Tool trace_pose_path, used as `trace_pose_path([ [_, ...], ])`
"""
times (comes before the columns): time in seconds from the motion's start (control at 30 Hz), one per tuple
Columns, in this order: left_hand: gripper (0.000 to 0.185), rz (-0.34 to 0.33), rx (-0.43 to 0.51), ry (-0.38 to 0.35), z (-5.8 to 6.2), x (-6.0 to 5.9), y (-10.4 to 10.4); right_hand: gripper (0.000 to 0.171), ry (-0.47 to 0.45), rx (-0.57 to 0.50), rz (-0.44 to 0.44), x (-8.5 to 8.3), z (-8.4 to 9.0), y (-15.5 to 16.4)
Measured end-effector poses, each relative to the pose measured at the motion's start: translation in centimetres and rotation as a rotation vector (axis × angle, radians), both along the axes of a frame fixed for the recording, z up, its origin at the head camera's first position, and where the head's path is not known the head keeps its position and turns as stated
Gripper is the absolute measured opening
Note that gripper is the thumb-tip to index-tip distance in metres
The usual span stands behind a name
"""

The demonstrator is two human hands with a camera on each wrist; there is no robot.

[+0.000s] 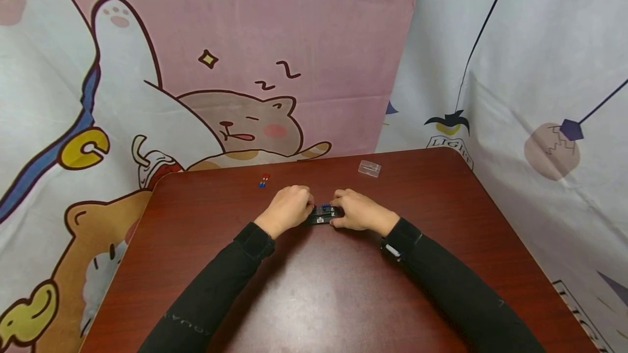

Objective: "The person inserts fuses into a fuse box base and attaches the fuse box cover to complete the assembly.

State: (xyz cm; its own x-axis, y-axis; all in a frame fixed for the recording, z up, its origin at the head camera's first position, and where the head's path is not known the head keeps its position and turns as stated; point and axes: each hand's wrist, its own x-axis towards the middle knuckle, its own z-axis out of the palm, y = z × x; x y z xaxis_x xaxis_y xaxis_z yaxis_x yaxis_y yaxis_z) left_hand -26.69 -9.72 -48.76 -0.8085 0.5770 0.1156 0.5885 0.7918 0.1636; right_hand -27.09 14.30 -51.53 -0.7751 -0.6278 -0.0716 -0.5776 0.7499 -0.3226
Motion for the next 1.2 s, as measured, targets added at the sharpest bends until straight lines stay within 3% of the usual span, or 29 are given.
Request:
trace_pose_path([
  [0.67,0.013,0.005,-0.057,0.042,0.0,0.4,0.6,0.054,0.000,0.000,-0.003,-0.1,-0.3,0.1],
  [1.2,0.010,-0.017,-0.012,0.017,-0.5,0.2,-1.2,0.054,-0.009,0.000,-0.007,0.0,-0.2,-0.1],
])
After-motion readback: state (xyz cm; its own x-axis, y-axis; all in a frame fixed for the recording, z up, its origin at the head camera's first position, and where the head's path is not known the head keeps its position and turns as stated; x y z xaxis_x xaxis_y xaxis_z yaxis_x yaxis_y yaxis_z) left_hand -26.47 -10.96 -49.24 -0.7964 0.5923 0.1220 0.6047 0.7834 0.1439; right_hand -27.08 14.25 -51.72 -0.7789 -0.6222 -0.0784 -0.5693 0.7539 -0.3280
